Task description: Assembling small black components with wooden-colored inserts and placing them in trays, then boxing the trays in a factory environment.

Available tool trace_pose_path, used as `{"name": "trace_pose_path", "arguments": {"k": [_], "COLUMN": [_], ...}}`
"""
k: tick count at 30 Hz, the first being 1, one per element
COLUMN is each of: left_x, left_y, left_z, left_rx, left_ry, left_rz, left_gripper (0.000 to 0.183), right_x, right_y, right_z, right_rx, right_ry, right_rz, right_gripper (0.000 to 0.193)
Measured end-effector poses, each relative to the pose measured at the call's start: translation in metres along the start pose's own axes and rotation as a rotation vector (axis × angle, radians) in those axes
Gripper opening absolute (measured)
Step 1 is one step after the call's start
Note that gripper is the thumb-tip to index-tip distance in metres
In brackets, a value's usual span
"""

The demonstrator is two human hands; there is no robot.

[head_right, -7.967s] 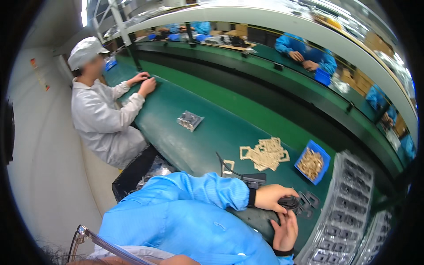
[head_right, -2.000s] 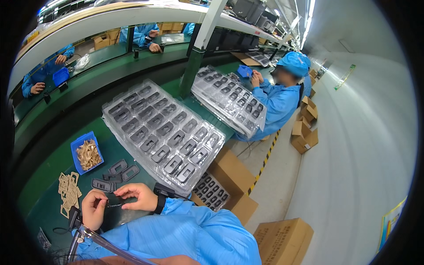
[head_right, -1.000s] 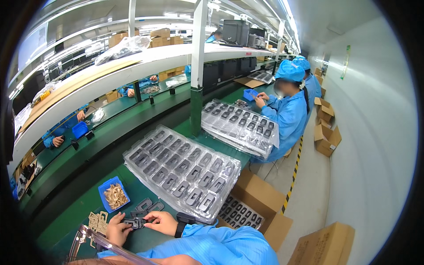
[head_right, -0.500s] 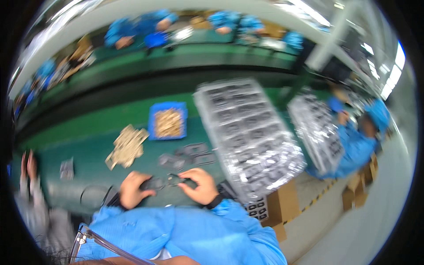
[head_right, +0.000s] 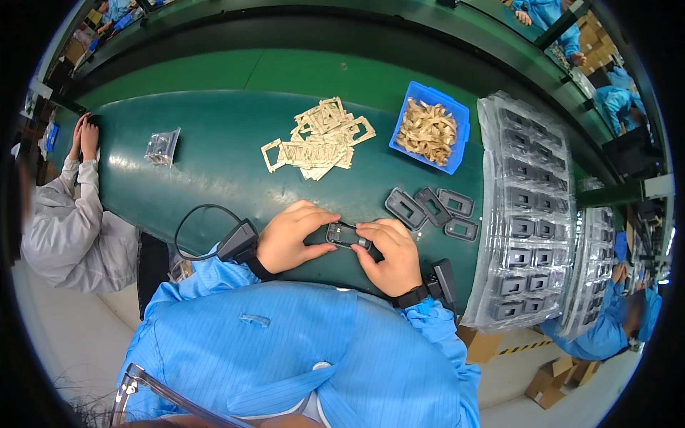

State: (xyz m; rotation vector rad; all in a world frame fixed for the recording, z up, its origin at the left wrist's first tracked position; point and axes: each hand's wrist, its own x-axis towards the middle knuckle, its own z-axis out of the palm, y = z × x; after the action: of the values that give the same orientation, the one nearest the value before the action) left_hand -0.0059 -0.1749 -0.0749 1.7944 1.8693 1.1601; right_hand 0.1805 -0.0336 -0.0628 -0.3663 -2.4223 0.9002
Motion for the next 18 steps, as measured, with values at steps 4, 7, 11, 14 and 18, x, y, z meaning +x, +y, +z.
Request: {"name": "trace_pose_path", "arguments": {"k": [4,7,11,14,18], "left_x": [0.0012,-0.0008,-0.0018,-0.0007,0.006], "left_y": [0.0,-0.003,-0.0043,-0.0026,-0.0068], "left_z": [-0.0036,0.0,0.0045,0.0038,-0.0037], "left_rx": [-0.007,0.026,0.105,0.13,0.129], "left_ry": [-0.025,-0.034,-0.031,-0.044,-0.117], "left_rz": [0.022,0.077,0.134,0.127,0.156], "left_gripper": [0.047,0.04,0.036,0.035,0.035], "right_x": [0.0002,0.0008,0.0003,0.0007,-0.0013], "right_y": [-0.0028,-0.0036,-0.0026,-0.0031,-0.0028], "right_z": [-0.0012,-0.0038,-0.0047,-0.0064,-0.0083], "right_rx": [-0.019,-0.022,-0.02,-0.017,-0.004], "right_ry": [-0.028,-0.038,-0.052,-0.061,-0.085], "right_rz": [0.005,0.003,0.008,0.01,0.036], "right_gripper": [0.029,0.03,0.031,0.035,0.039]}}
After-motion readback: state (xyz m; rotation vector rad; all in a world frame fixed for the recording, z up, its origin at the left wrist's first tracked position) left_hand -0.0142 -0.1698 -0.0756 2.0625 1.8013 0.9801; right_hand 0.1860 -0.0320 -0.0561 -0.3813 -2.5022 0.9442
